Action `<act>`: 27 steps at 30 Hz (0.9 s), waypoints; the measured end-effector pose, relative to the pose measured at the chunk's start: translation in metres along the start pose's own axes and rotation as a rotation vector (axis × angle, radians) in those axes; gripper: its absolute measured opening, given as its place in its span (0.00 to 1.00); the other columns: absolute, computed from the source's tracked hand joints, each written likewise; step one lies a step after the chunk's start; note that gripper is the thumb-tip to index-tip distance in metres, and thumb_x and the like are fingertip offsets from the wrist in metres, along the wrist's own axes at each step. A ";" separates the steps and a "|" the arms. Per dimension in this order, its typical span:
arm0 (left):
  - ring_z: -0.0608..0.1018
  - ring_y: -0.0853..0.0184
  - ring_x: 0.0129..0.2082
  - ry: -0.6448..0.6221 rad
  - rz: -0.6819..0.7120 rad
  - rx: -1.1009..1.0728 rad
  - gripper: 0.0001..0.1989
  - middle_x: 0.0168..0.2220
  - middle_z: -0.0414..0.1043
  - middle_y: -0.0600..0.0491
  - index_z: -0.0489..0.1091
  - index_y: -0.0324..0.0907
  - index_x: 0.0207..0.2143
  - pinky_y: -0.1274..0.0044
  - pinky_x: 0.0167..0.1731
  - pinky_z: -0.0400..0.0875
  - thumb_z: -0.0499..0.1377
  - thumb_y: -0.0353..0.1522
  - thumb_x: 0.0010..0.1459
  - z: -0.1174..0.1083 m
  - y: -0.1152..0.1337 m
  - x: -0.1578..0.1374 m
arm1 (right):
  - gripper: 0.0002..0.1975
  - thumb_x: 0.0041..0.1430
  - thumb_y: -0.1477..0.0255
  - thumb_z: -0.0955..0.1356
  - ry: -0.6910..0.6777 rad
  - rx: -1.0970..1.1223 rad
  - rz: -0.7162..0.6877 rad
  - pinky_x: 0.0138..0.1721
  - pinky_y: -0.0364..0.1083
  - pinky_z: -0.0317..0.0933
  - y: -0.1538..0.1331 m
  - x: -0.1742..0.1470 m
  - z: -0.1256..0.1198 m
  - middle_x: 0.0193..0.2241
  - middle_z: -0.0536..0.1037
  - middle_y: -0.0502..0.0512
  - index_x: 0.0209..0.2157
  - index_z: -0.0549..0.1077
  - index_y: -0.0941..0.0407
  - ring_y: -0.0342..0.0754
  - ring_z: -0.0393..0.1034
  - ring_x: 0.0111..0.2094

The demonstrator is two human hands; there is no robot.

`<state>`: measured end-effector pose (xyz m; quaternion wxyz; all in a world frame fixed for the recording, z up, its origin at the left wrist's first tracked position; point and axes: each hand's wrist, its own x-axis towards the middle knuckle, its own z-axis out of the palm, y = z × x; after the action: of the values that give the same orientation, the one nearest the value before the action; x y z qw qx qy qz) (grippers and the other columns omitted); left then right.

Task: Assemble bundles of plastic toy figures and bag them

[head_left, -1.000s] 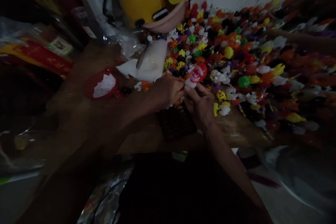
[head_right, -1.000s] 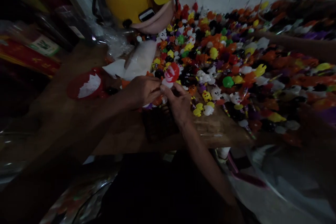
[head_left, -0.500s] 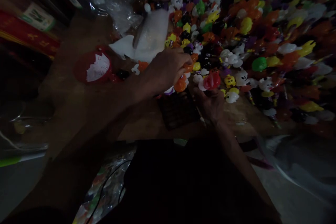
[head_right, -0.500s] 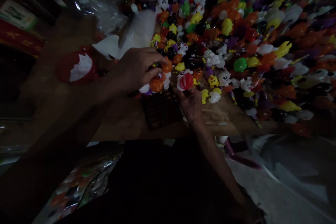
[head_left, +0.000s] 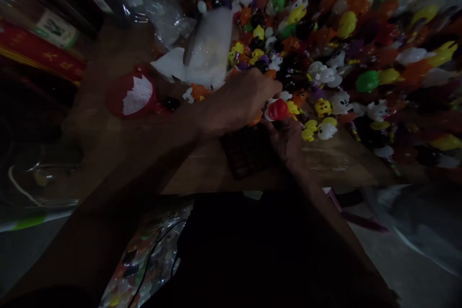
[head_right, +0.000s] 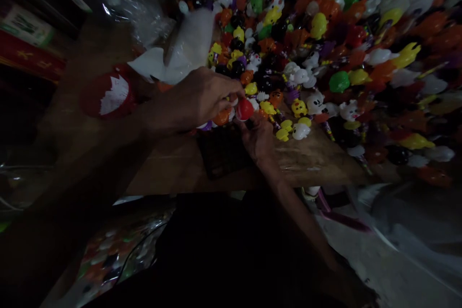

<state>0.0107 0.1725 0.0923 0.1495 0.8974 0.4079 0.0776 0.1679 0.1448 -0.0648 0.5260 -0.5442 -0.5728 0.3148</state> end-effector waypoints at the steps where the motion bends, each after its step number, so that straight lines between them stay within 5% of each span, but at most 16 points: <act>1: 0.80 0.57 0.41 -0.017 0.019 0.054 0.09 0.41 0.80 0.44 0.77 0.36 0.41 0.70 0.42 0.70 0.56 0.24 0.64 0.000 0.000 0.002 | 0.11 0.54 0.60 0.75 -0.003 -0.015 -0.009 0.46 0.54 0.72 0.002 0.000 0.000 0.33 0.83 0.52 0.34 0.81 0.53 0.53 0.78 0.36; 9: 0.81 0.60 0.44 0.045 -0.069 0.019 0.15 0.42 0.81 0.53 0.75 0.44 0.50 0.73 0.44 0.71 0.57 0.26 0.62 -0.005 -0.012 -0.002 | 0.10 0.57 0.61 0.74 -0.015 -0.066 -0.054 0.41 0.53 0.72 0.005 -0.005 -0.002 0.33 0.84 0.53 0.34 0.80 0.53 0.52 0.76 0.34; 18: 0.81 0.62 0.40 -0.040 -0.170 0.065 0.15 0.40 0.82 0.53 0.78 0.44 0.50 0.72 0.44 0.71 0.63 0.27 0.60 -0.011 -0.003 0.005 | 0.12 0.62 0.59 0.71 -0.171 -0.165 -0.096 0.40 0.50 0.69 -0.005 -0.007 -0.008 0.34 0.83 0.55 0.36 0.80 0.53 0.53 0.76 0.36; 27: 0.82 0.64 0.40 -0.038 -0.070 -0.003 0.15 0.40 0.82 0.54 0.78 0.42 0.47 0.75 0.42 0.72 0.63 0.27 0.57 -0.009 -0.022 0.005 | 0.10 0.64 0.65 0.70 -0.249 -0.207 -0.199 0.45 0.52 0.70 -0.004 -0.003 -0.008 0.39 0.83 0.58 0.42 0.79 0.54 0.56 0.78 0.42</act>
<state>-0.0038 0.1914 0.0932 0.1611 0.8837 0.4360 0.0556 0.1743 0.1398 -0.0599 0.4208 -0.4929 -0.7139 0.2653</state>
